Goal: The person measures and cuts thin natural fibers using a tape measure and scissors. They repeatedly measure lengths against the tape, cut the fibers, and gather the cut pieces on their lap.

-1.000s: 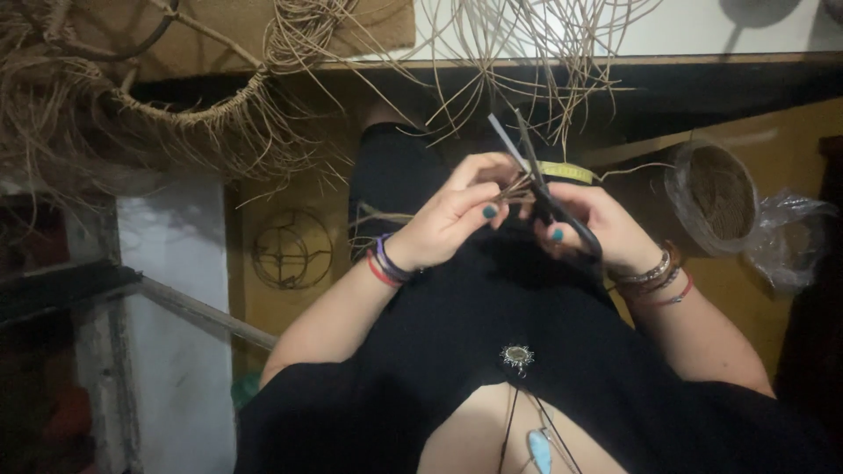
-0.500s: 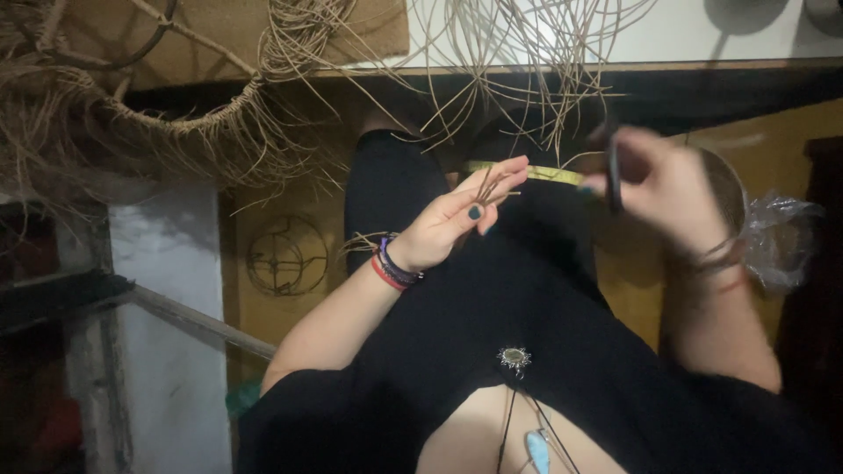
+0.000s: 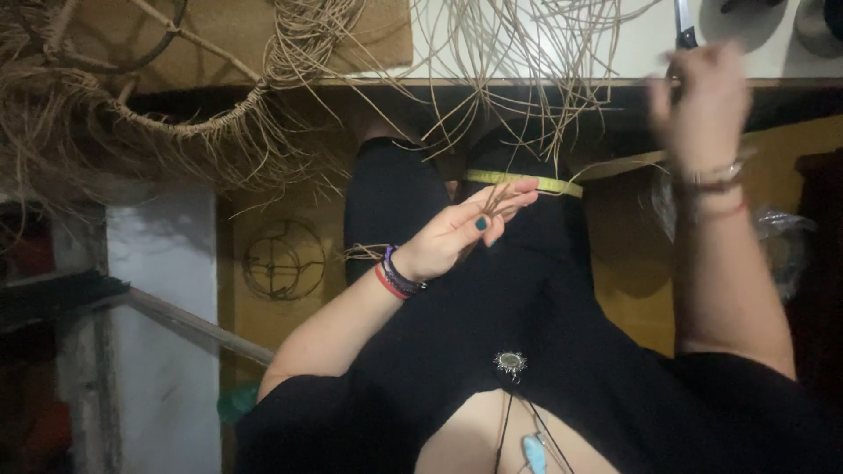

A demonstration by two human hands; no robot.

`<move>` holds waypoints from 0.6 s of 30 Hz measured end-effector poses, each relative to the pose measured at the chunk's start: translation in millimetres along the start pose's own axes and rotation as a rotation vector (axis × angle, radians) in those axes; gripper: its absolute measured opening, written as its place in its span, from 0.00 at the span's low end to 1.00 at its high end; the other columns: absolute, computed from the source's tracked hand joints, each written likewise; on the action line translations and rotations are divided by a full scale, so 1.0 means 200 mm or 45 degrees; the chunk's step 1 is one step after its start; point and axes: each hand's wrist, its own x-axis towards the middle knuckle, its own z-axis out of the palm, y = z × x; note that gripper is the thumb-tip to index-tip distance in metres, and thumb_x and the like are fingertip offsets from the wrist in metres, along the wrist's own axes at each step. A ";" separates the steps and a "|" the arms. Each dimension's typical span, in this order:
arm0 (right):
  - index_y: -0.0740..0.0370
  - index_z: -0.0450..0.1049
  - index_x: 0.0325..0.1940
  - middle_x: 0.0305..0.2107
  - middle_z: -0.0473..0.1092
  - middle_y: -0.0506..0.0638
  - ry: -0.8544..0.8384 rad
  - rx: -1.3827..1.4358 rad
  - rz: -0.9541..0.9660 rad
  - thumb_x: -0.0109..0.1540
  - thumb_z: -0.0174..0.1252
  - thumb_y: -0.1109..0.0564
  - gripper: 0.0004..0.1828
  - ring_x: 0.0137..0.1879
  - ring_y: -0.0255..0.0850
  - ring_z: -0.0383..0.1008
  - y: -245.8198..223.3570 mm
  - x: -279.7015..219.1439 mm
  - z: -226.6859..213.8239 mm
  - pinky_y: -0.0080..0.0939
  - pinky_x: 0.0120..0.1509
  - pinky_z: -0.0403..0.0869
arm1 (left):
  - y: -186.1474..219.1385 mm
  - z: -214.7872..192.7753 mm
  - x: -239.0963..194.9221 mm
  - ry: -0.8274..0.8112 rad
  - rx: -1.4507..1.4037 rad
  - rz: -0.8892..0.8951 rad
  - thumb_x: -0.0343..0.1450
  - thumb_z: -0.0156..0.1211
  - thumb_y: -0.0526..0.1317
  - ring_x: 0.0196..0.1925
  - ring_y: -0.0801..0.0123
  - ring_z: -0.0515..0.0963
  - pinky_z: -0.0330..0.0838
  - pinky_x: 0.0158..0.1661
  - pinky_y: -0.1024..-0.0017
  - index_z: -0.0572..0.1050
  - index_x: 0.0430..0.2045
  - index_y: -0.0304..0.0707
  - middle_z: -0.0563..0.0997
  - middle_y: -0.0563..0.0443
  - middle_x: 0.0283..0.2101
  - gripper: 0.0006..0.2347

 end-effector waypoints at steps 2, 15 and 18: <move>0.68 0.72 0.65 0.57 0.71 0.63 -0.592 0.976 -0.314 0.67 0.54 0.65 0.21 0.62 0.56 0.69 -0.24 -0.06 -0.32 0.59 0.65 0.68 | 0.00 0.00 0.01 0.075 -0.141 -0.007 0.84 0.42 0.45 0.81 0.51 0.59 0.51 0.81 0.52 0.58 0.71 0.31 0.56 0.38 0.78 0.21; 0.63 0.73 0.28 0.20 0.74 0.45 -1.350 2.144 0.205 0.62 0.66 0.59 0.10 0.23 0.26 0.69 -0.73 -0.53 -0.26 0.24 0.24 0.64 | -0.06 0.00 0.23 0.686 0.227 0.103 0.83 0.42 0.42 0.64 0.64 0.67 0.65 0.58 0.70 0.75 0.38 0.39 0.63 0.47 0.69 0.12; 0.62 0.72 0.38 0.38 0.77 0.56 -1.106 2.362 0.362 0.70 0.55 0.57 0.08 0.34 0.34 0.77 -0.60 -0.50 -0.28 0.27 0.32 0.73 | 0.01 -0.05 0.15 0.371 0.636 0.149 0.74 0.45 0.26 0.76 0.53 0.60 0.59 0.75 0.53 0.57 0.73 0.40 0.56 0.42 0.75 0.28</move>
